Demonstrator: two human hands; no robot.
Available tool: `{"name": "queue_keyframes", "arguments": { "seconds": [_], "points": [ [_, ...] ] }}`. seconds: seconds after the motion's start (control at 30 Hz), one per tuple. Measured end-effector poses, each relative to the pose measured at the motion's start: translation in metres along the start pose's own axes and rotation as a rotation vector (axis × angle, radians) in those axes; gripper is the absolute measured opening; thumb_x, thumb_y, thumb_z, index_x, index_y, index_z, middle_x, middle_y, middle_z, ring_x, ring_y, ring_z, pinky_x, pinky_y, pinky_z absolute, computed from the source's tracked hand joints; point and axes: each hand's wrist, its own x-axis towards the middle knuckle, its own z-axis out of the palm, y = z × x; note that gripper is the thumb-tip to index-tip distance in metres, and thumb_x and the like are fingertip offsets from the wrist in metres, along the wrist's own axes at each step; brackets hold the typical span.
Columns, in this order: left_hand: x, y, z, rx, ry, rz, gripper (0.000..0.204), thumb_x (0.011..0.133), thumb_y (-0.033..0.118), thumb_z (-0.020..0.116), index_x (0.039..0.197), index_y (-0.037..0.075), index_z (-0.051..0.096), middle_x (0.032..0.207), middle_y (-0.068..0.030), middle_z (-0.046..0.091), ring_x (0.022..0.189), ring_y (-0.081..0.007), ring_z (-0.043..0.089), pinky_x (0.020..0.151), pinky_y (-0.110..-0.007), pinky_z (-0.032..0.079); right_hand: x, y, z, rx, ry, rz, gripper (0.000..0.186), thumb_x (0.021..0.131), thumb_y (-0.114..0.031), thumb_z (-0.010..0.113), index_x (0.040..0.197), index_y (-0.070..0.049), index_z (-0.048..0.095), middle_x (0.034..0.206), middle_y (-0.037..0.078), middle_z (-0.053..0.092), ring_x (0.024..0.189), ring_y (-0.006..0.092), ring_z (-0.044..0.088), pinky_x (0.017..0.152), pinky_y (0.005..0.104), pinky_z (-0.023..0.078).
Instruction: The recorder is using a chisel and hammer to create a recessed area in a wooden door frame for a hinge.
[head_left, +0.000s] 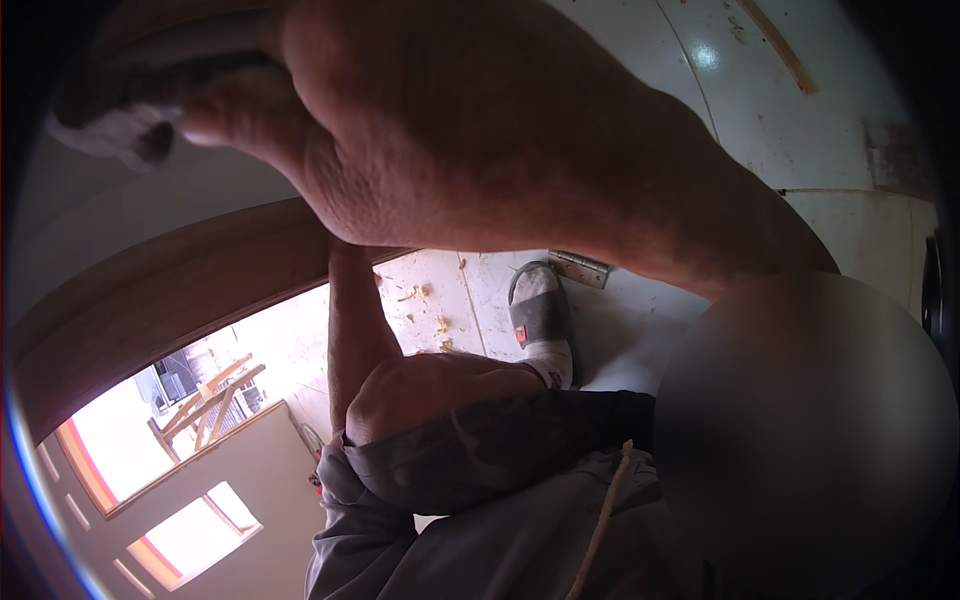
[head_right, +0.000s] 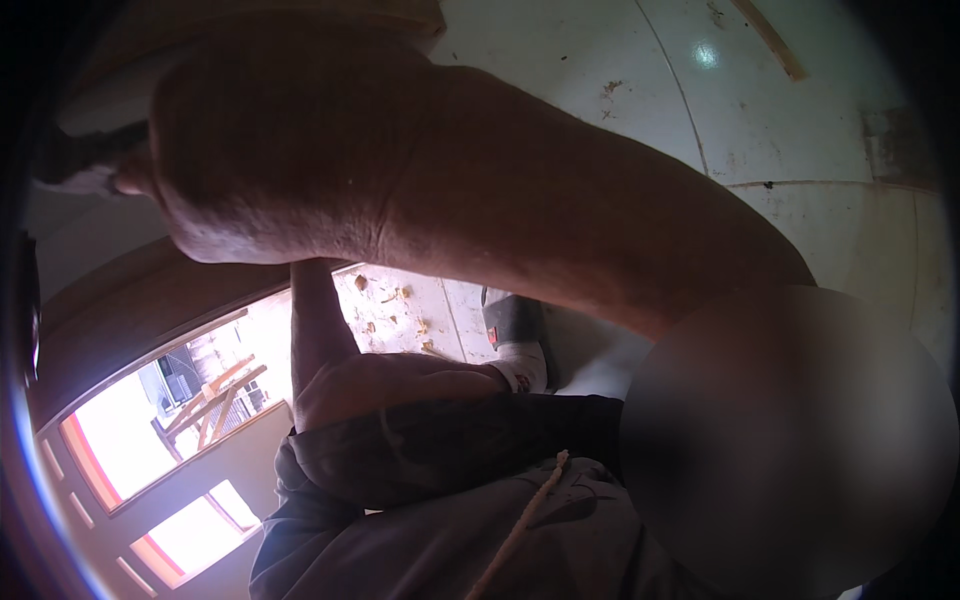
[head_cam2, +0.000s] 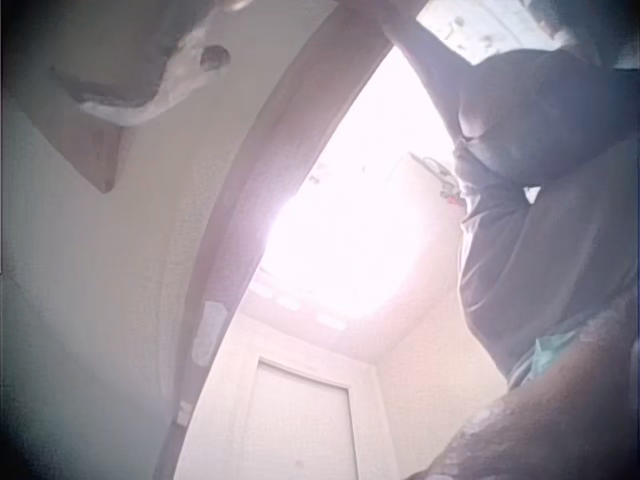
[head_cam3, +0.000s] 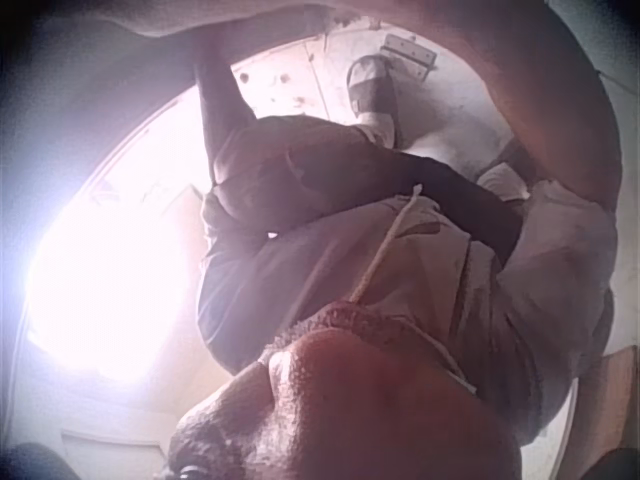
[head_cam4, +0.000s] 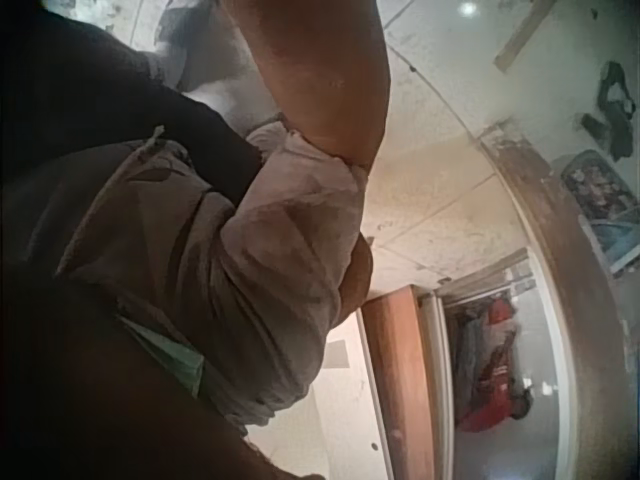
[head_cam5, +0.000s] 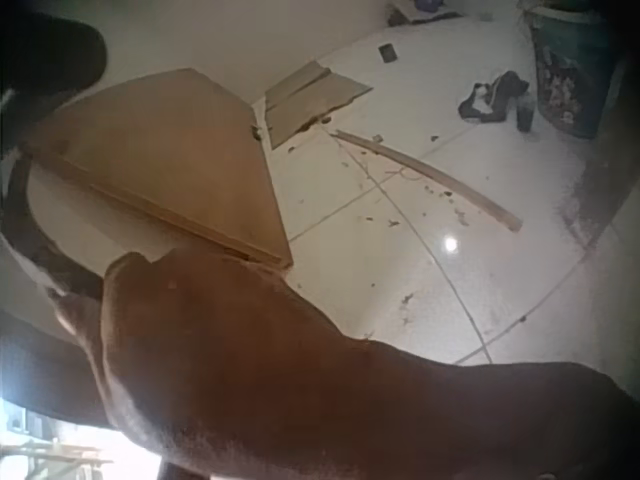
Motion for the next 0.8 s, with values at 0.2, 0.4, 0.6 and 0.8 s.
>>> {"name": "queue_keyframes", "arguments": {
  "seconds": [0.2, 0.4, 0.6, 0.8],
  "points": [
    [-0.076, -0.076, 0.158, 0.358, -0.278, -0.308, 0.048, 0.090, 0.044, 0.063, 0.116, 0.004, 0.063, 0.115, -0.0142, 0.066, 0.115, -0.0216, 0.058, 0.097, -0.033, 0.046, -0.029, 0.049, 0.045, 0.079, 0.081, 0.179, 0.038, 0.101, -0.032, 0.048, 0.077, -0.005, 0.064, 0.060, 0.006, 0.059, 0.056, 0.0166, 0.064, 0.053, 0.0352, 0.057],
    [-0.225, -0.031, 0.298, 0.772, -0.341, -0.501, 0.049, 0.091, 0.047, 0.061, 0.116, 0.005, 0.063, 0.117, -0.0143, 0.065, 0.115, -0.0229, 0.058, 0.098, -0.033, 0.046, -0.027, 0.042, 0.030, -0.043, 0.257, -0.079, 0.034, 0.097, -0.030, 0.053, 0.078, -0.007, 0.069, 0.058, 0.006, 0.058, 0.059, 0.0180, 0.065, 0.055, 0.0353, 0.058],
    [-0.208, 0.022, 0.430, 1.160, -0.449, -0.678, 0.050, 0.091, 0.049, 0.059, 0.117, 0.007, 0.064, 0.118, -0.0143, 0.065, 0.116, -0.0242, 0.059, 0.098, -0.033, 0.046, -0.026, 0.034, 0.029, -0.159, 0.143, -0.109, 0.032, 0.097, -0.029, 0.054, 0.079, -0.008, 0.070, 0.058, 0.006, 0.059, 0.058, 0.0189, 0.065, 0.053, 0.0343, 0.056],
    [-0.229, 0.017, 0.416, 1.210, -0.589, -0.128, 0.033, 0.089, 0.030, 0.067, 0.112, 0.008, 0.065, 0.105, -0.0125, 0.068, 0.101, -0.0255, 0.066, 0.088, -0.035, 0.051, -0.019, 0.037, 0.030, -0.014, 0.141, -0.052, 0.031, 0.097, -0.029, 0.054, 0.080, -0.009, 0.071, 0.060, 0.007, 0.059, 0.059, 0.0197, 0.065, 0.054, 0.0355, 0.056]
  ]
}}
